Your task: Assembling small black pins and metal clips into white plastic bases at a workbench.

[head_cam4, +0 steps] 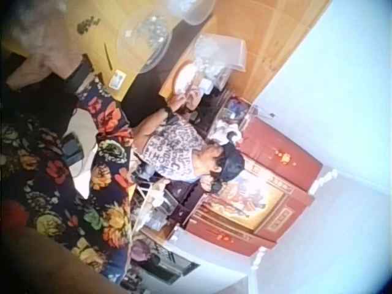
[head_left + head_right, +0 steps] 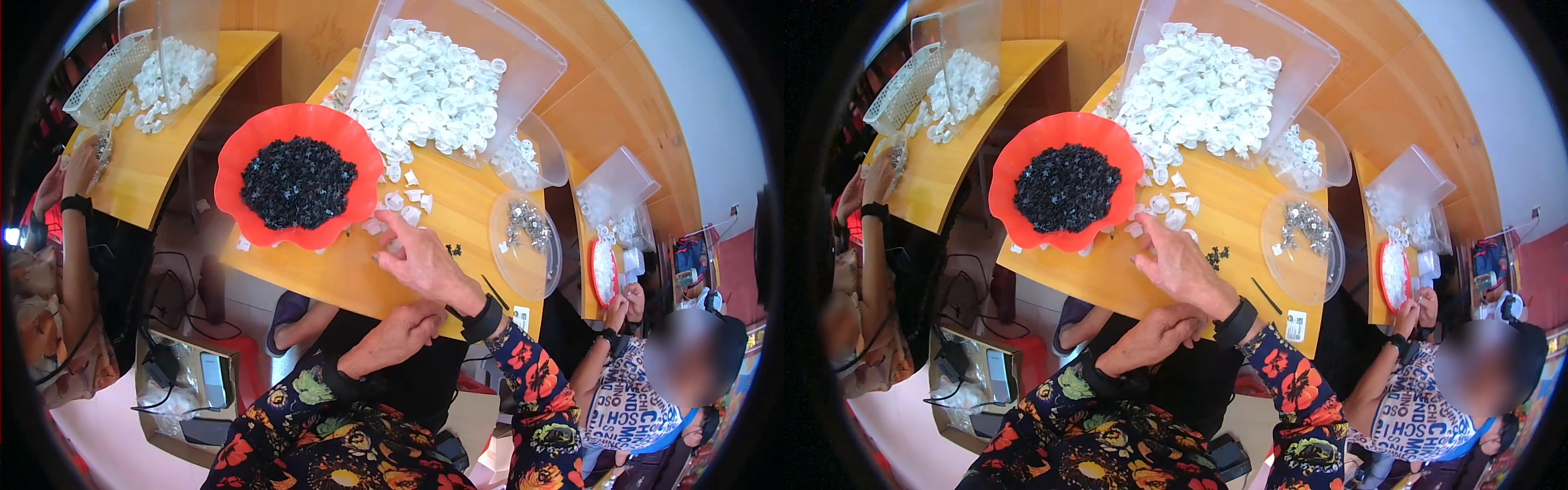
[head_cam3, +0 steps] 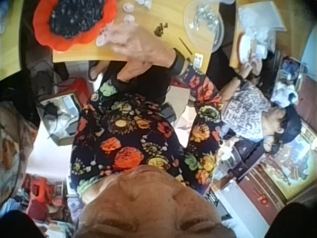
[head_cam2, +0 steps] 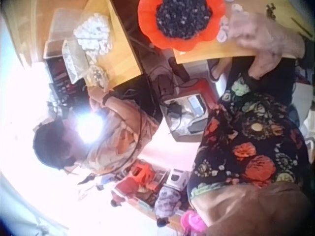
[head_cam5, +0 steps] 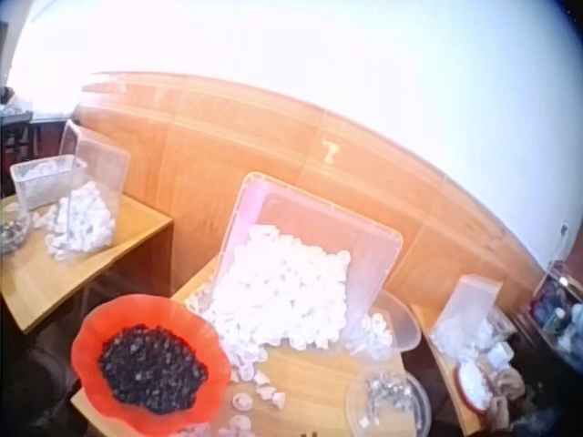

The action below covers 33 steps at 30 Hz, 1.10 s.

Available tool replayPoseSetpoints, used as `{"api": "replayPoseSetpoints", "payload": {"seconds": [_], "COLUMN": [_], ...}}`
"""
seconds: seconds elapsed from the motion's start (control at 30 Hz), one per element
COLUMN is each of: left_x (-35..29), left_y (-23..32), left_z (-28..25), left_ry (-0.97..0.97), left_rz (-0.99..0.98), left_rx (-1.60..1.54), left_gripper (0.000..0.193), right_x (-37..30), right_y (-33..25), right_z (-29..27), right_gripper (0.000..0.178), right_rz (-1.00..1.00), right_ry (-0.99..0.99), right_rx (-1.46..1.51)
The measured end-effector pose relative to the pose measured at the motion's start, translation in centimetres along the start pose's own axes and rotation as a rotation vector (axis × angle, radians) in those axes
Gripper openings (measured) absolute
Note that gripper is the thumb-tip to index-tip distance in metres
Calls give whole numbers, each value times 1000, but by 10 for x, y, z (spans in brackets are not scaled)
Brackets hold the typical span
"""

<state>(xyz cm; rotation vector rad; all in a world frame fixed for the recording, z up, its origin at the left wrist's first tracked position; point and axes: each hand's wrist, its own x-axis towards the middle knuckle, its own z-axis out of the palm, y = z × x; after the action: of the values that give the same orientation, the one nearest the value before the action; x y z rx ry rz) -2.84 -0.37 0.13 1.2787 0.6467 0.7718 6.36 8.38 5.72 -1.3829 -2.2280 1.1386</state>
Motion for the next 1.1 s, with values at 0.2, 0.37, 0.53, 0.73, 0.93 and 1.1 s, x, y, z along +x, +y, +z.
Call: {"api": "replayPoseSetpoints", "payload": {"seconds": [0.2,0.37,0.53,0.73,0.93,1.1], "left_x": [-26,-34,-33,-32,-27,-24], "left_y": [2,-6,-4,-11,-1,13], "left_z": [0,-15,-10,-8,2,9], "left_ry": [21,27,-30,-53,-111,-110], "left_rz": [3,-47,-71,-106,-143,-143], "left_rx": [179,-44,-28,3,-15,68], "left_gripper": [22,21,24,25,26,25], "right_x": [-11,7,9,-35,-29,-22], "right_y": [-20,-25,3,-9,18,26], "right_z": [37,52,38,33,25,8], "right_gripper": [33,31,36,21,16,19], "right_rz": [-449,-491,-334,-271,-201,-316], "right_ry": [-14,-47,307,188,289,565], "right_rx": [-168,-266,-275,-64,-327,-328]}}
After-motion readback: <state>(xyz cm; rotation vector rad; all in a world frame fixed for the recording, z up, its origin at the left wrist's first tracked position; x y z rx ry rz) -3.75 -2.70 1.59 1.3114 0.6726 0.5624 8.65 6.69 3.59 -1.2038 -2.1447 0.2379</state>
